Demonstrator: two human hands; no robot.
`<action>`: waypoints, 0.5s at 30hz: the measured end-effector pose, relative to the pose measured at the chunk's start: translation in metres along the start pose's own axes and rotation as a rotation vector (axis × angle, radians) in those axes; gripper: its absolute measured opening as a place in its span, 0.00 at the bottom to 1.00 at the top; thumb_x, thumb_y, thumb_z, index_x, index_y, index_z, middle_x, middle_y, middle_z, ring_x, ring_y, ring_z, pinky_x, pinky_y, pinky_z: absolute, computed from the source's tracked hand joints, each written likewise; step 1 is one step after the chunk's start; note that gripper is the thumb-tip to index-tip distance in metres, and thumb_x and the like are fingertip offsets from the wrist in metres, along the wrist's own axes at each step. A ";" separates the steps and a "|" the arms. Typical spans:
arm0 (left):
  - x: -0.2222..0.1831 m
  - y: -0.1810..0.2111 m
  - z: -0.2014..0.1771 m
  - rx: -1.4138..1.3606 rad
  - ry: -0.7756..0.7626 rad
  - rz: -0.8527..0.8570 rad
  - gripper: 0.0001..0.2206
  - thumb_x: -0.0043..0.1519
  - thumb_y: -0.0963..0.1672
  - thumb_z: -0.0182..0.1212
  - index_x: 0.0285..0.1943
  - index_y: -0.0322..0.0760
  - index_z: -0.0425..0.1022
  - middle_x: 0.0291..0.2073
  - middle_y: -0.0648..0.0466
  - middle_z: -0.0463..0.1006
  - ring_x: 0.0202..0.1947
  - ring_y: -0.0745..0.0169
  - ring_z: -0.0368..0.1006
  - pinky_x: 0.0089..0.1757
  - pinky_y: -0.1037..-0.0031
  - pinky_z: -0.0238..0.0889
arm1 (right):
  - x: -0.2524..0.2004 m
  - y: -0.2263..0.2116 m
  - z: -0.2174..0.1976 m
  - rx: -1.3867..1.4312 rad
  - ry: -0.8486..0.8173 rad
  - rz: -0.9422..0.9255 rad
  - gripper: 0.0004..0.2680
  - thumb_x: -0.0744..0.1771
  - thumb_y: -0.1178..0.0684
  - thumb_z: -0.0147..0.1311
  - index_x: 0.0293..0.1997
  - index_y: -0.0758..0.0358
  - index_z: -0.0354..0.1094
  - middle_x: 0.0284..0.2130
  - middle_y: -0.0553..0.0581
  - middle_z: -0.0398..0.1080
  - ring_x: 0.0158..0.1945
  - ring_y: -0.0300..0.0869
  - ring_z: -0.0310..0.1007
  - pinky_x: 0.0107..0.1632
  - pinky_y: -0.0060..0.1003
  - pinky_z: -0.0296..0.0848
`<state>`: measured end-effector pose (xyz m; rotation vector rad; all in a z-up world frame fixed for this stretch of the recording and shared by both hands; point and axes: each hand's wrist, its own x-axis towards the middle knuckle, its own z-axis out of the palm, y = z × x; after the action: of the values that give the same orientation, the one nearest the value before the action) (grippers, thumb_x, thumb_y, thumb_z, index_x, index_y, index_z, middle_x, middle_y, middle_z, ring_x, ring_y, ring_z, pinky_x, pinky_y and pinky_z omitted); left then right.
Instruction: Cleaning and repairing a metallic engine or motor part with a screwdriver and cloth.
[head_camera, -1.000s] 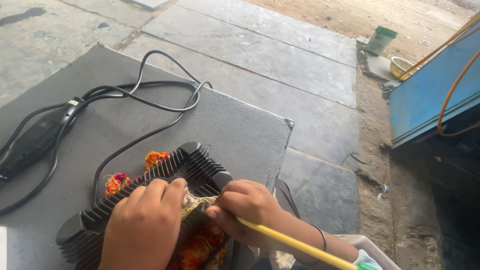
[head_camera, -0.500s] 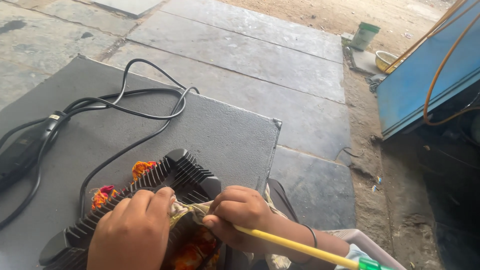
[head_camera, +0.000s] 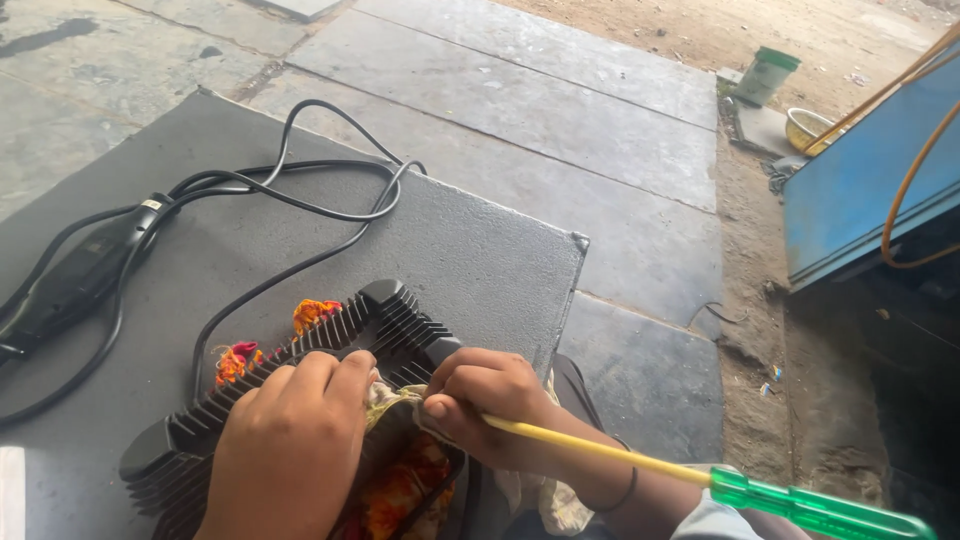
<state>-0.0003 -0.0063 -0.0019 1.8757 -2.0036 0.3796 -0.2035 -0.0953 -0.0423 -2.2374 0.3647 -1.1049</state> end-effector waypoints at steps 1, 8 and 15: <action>0.001 0.001 0.000 -0.007 -0.001 0.015 0.14 0.58 0.47 0.60 0.50 0.41 0.80 0.26 0.57 0.75 0.28 0.61 0.75 0.29 0.66 0.69 | 0.003 -0.003 -0.002 -0.018 -0.054 0.003 0.10 0.71 0.53 0.55 0.33 0.68 0.67 0.32 0.60 0.74 0.29 0.45 0.77 0.32 0.37 0.76; 0.003 0.005 0.002 0.046 -0.101 -0.090 0.13 0.57 0.48 0.61 0.49 0.43 0.80 0.28 0.57 0.75 0.27 0.61 0.76 0.30 0.66 0.71 | 0.004 -0.010 -0.006 -0.072 -0.079 -0.042 0.09 0.70 0.54 0.58 0.31 0.66 0.68 0.28 0.58 0.73 0.30 0.46 0.76 0.32 0.38 0.75; 0.000 0.004 -0.002 0.001 -0.006 -0.018 0.10 0.60 0.47 0.61 0.45 0.40 0.79 0.26 0.57 0.75 0.28 0.61 0.76 0.30 0.67 0.70 | -0.004 -0.013 -0.011 -0.129 -0.024 -0.069 0.10 0.70 0.55 0.58 0.30 0.67 0.67 0.26 0.59 0.71 0.27 0.45 0.75 0.30 0.39 0.74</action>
<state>-0.0041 -0.0053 -0.0001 1.8959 -1.9897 0.3709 -0.2153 -0.0878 -0.0317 -2.3900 0.3605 -1.1169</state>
